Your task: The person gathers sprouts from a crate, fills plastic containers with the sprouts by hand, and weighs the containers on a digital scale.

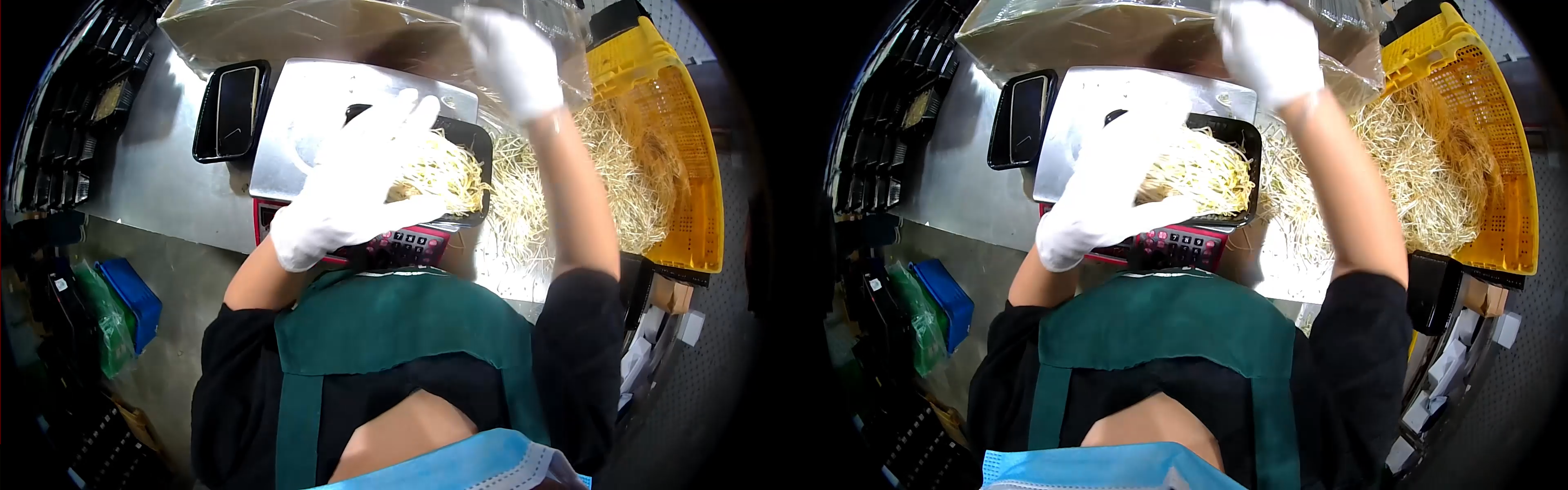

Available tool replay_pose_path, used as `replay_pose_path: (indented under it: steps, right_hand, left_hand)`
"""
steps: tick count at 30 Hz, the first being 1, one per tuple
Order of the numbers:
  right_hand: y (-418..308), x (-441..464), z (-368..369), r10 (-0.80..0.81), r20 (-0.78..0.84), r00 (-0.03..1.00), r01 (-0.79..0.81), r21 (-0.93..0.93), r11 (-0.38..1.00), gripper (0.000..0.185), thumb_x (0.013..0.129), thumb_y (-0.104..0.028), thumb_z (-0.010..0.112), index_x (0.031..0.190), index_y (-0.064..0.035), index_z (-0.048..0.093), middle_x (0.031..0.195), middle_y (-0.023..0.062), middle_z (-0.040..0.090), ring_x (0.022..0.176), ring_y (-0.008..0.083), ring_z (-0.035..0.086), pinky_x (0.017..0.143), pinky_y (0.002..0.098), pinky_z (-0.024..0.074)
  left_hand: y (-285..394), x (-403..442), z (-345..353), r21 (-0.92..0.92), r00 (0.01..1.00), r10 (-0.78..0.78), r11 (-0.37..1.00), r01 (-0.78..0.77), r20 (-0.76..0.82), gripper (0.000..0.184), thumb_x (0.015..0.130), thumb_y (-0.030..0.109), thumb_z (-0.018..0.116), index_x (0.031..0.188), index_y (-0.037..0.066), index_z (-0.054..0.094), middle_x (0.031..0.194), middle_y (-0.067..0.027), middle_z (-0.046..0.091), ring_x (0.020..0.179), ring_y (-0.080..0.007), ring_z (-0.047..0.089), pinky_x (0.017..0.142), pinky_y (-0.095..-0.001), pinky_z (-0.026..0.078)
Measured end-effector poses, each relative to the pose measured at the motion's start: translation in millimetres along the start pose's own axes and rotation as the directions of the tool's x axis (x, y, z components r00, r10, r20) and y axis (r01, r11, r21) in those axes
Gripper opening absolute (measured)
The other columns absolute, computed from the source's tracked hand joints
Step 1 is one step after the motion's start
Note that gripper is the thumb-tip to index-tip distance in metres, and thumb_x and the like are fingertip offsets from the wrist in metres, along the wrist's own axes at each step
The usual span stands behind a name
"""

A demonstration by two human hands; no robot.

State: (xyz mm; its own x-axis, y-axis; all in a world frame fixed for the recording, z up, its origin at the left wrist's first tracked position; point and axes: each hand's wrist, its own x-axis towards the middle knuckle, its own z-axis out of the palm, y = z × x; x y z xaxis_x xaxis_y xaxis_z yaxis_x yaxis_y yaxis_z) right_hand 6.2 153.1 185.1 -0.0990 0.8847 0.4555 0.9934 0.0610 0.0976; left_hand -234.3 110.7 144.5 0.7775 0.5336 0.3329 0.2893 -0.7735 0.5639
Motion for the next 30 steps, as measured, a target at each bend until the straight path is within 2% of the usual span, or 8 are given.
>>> replay_pose_path:
  steps: [1,10,18,22,24,27,29,30]
  right_hand:
    - [21,26,20,0.007,-0.076,0.997,-0.002,0.064,0.998,0.027,0.09,-0.018,0.047,0.109,-0.0059,0.063,0.089,0.0221,0.066,0.084,0.0358,0.064,0.076,0.0464,0.049]
    - [73,79,80,0.176,0.126,0.976,-0.162,-0.111,0.98,0.027,0.088,-0.027,0.049,0.098,-0.0086,0.067,0.087,0.0143,0.068,0.08,0.0328,0.065,0.074,0.0441,0.0505]
    - [15,-22,-73,-0.035,-0.211,0.977,0.082,0.222,0.972,0.021,0.086,-0.019,0.055,0.098,-0.0089,0.069,0.095,0.0123,0.067,0.086,0.0303,0.063,0.081,0.04,0.0493]
    - [-22,-94,-98,-0.411,-0.138,0.901,0.426,0.098,0.9,0.033,0.075,0.0,0.069,0.107,-0.0099,0.066,0.098,0.0088,0.07,0.075,0.019,0.068,0.065,0.0254,0.0538]
    - [-19,-127,-103,-0.449,-0.104,0.887,0.461,0.196,0.866,0.038,0.07,0.0,0.073,0.107,-0.0055,0.064,0.104,0.0138,0.068,0.086,0.0242,0.068,0.074,0.0317,0.0543]
    - [-14,-152,-96,-0.139,-0.275,0.951,0.299,0.71,0.638,0.053,0.084,-0.019,0.067,0.13,-0.0022,0.048,0.124,0.0178,0.057,0.111,0.0276,0.058,0.095,0.0447,0.0458]
    - [-18,-174,-84,0.192,-0.108,0.975,-0.007,0.856,0.517,0.056,0.087,-0.028,0.064,0.133,-0.0024,0.045,0.121,0.0152,0.059,0.105,0.0222,0.058,0.091,0.0391,0.0462]
    - [-21,-182,-76,0.342,0.041,0.939,-0.199,0.874,0.443,0.057,0.089,-0.032,0.062,0.135,-0.0025,0.044,0.12,0.014,0.06,0.102,0.0195,0.058,0.09,0.0363,0.0464]
  left_hand:
    - [-3,-6,-5,0.027,0.999,0.01,1.0,-0.009,-0.051,0.08,0.079,0.049,0.067,0.138,0.002,0.042,0.136,-0.0211,0.046,0.126,-0.0383,0.041,0.108,-0.048,0.027]
    - [-32,-95,-22,-0.462,0.807,-0.476,0.837,0.294,-0.349,0.057,0.083,-0.006,0.048,0.139,-0.001,0.038,0.143,-0.0187,0.041,0.132,-0.0277,0.04,0.11,-0.0382,0.03]
    - [-29,-74,-52,-0.76,0.644,-0.657,0.626,0.178,-0.391,0.051,0.099,0.029,0.041,0.137,-0.003,0.038,0.13,-0.0209,0.052,0.118,-0.027,0.054,0.103,-0.0383,0.041]
    - [-18,-19,-69,-0.999,0.971,-0.237,0.001,-0.032,-0.031,0.074,0.094,0.053,0.041,0.136,-0.008,0.038,0.131,-0.0264,0.049,0.122,-0.0335,0.051,0.103,-0.0401,0.039]
    - [-17,-7,-60,-0.593,0.864,0.345,0.629,-0.503,-0.367,0.068,0.094,0.043,0.049,0.134,-0.011,0.038,0.131,-0.0253,0.05,0.118,-0.032,0.054,0.099,-0.0402,0.044]
    - [42,1,-73,-0.954,0.905,-0.368,0.277,-0.113,-0.214,0.057,0.087,0.022,0.06,0.13,-0.012,0.041,0.118,-0.0241,0.058,0.102,-0.0271,0.063,0.089,-0.0274,0.051]
    - [30,0,-47,-0.847,0.984,-0.175,0.528,0.061,-0.038,0.054,0.09,0.014,0.059,0.137,-0.005,0.038,0.111,-0.0214,0.064,0.095,-0.0229,0.066,0.086,-0.0297,0.052]
    - [27,1,-15,-0.949,0.981,-0.175,0.315,-0.021,-0.08,0.05,0.091,0.014,0.058,0.134,-0.005,0.042,0.113,-0.0198,0.063,0.098,-0.0208,0.064,0.087,-0.0296,0.051]
